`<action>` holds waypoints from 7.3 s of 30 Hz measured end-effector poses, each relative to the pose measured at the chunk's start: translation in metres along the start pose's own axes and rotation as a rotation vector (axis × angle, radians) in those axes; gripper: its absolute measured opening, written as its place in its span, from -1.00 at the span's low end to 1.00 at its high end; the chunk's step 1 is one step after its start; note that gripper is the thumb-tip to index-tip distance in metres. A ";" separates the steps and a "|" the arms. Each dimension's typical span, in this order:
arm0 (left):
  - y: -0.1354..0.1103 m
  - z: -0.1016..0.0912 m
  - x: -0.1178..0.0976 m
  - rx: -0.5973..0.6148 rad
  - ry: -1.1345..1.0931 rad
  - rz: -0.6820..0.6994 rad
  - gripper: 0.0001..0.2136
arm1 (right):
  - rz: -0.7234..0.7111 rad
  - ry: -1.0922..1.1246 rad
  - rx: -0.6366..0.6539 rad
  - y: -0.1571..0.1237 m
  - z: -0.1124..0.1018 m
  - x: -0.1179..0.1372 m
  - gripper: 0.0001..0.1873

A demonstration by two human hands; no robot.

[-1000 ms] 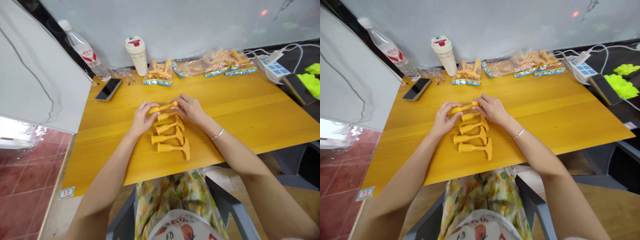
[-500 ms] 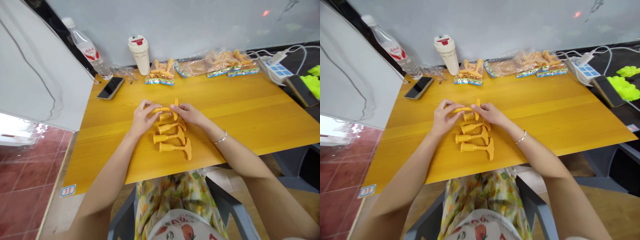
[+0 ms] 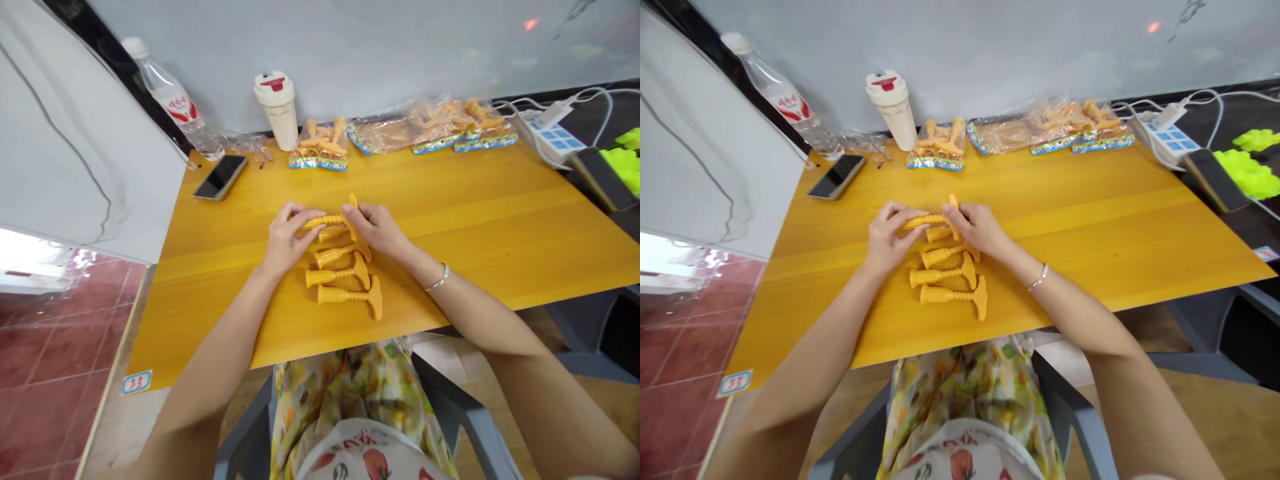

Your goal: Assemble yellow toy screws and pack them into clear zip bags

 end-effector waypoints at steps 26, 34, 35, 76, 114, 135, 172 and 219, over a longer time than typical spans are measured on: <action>-0.002 -0.002 0.004 -0.087 -0.025 0.044 -0.73 | 0.042 -0.089 -0.037 0.000 -0.010 -0.005 -0.37; -0.003 -0.008 -0.003 -0.135 0.035 0.093 -0.73 | -0.068 -0.304 -0.021 0.001 0.001 0.006 -0.34; -0.003 -0.008 -0.004 -0.137 0.047 0.097 -0.73 | -0.055 -0.211 -0.001 0.001 0.003 0.005 -0.29; -0.017 0.031 0.109 -0.193 -0.415 -0.415 -0.49 | 0.114 -0.134 -0.064 0.021 -0.016 -0.071 -0.39; -0.016 0.031 0.113 -0.182 -0.418 -0.408 -0.56 | 0.176 -0.117 -0.063 0.024 -0.016 -0.080 -0.44; -0.015 0.032 0.112 -0.155 -0.413 -0.417 -0.59 | 0.129 0.170 -0.255 0.020 -0.033 -0.092 -0.44; -0.004 0.026 0.096 -0.044 -0.181 -0.377 -0.71 | 0.204 0.366 -0.296 0.023 -0.035 -0.109 -0.73; 0.093 -0.040 0.194 -0.213 -0.192 -0.812 -0.83 | 0.123 0.300 -0.257 0.023 -0.032 -0.105 -0.57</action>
Point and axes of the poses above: each hand's wrist, its own y-axis towards the middle knuckle, its own z-axis out of the palm, x = y × z, the point moved 9 cm from there along y, towards the middle knuckle, and after that the axes turned 11 degrees about x, right-handed, at the moved point
